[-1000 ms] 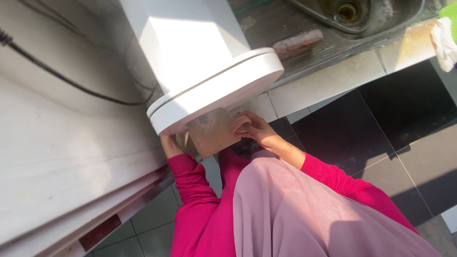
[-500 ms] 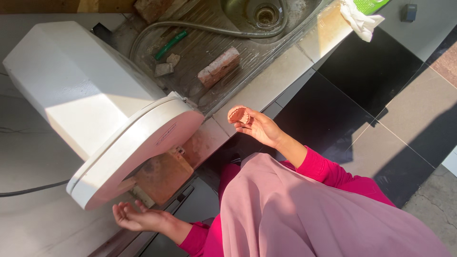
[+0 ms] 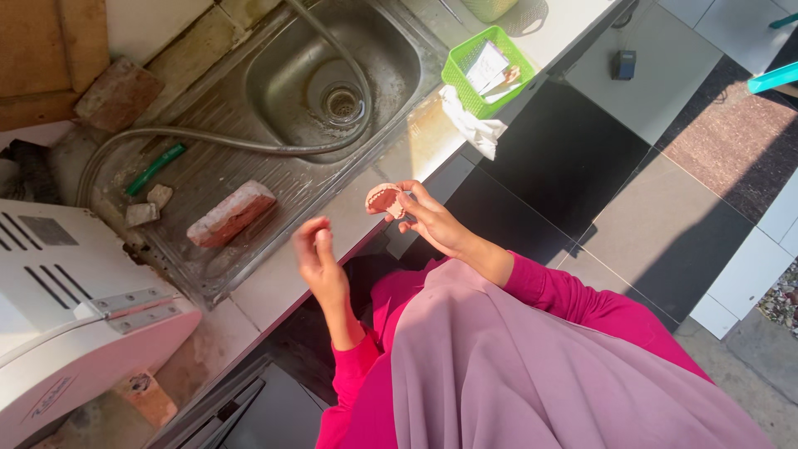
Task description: The person holds a pink acrylic denture against a spinning bench polisher, rotating it to grind and smooth its surfaces. They then carry it to the sink, rinse it under running water, wipe it, inspect it closely, and return to the polisher to continue smoothing the denture.
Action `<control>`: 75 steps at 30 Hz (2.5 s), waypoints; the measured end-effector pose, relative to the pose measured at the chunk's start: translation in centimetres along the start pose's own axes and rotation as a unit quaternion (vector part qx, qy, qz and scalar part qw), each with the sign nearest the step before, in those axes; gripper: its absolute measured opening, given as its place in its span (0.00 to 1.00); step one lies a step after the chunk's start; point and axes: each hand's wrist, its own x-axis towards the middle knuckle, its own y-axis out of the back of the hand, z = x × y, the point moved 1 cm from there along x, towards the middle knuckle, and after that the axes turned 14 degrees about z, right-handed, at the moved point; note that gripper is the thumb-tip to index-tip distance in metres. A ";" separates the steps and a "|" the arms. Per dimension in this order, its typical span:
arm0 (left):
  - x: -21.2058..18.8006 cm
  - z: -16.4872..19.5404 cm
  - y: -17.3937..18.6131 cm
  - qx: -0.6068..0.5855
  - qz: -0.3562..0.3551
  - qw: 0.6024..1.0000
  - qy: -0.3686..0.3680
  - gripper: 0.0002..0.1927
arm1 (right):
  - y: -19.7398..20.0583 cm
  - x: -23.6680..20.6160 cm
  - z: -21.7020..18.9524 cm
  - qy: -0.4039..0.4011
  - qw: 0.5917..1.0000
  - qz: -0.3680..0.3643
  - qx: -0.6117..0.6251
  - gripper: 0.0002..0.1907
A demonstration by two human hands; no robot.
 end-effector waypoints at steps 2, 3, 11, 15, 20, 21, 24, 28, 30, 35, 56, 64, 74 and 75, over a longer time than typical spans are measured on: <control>-1.0 -0.4 -7.0 0.097 -0.120 0.988 0.005 0.17 | 3.2 0.9 -2.5 0.005 1.000 0.009 -0.021 0.23; -1.3 -0.7 -9.9 0.108 -0.152 0.982 -0.005 0.18 | 4.7 1.4 -3.5 0.016 0.999 0.009 -0.031 0.22; 2.6 -9.0 -21.4 0.073 -0.214 0.974 0.012 0.11 | 11.4 9.3 -7.0 0.032 0.994 0.015 -0.103 0.23; 5.5 -11.4 -24.6 0.074 -0.230 0.968 0.061 0.09 | 14.3 11.8 -11.5 0.129 0.958 0.076 -0.246 0.17; 9.0 -11.3 -28.3 0.116 -0.250 0.959 0.069 0.07 | 21.8 15.1 -20.2 0.286 0.785 0.327 -0.443 0.08; 9.4 -11.1 -29.0 0.125 -0.247 0.959 0.055 0.07 | 23.0 16.2 -21.4 0.364 0.683 0.341 -0.534 0.07; 10.4 -11.0 -31.4 0.138 -0.232 0.962 0.031 0.08 | 26.0 19.9 -23.0 0.328 0.624 0.320 -0.632 0.09; 10.6 -11.7 -34.8 0.137 -0.200 0.967 0.072 0.09 | 28.2 24.5 -24.0 0.292 0.657 0.218 -0.660 0.12; 10.2 -12.0 -37.1 0.122 -0.174 0.972 0.105 0.10 | 29.0 26.4 -25.3 0.272 0.702 0.162 -0.638 0.18; 8.5 -12.5 -43.6 0.054 -0.113 0.979 0.160 0.16 | 30.0 31.4 -30.2 0.334 0.693 0.020 -0.639 0.34; 5.1 -12.6 -52.4 0.130 0.061 0.984 0.104 0.08 | 33.5 38.0 -36.4 0.360 0.699 -0.166 -0.595 0.37; 4.5 -12.9 -52.6 0.140 0.079 0.980 0.116 0.09 | 34.5 37.4 -37.5 0.353 0.696 -0.176 -0.601 0.31; 5.0 -13.6 -50.6 0.078 0.066 0.984 0.145 0.10 | 34.3 35.8 -39.1 0.305 0.670 -0.140 -0.662 0.09; 5.3 -13.6 -50.2 0.054 0.063 0.986 0.142 0.10 | 33.9 35.5 -39.3 0.295 0.673 -0.124 -0.667 0.08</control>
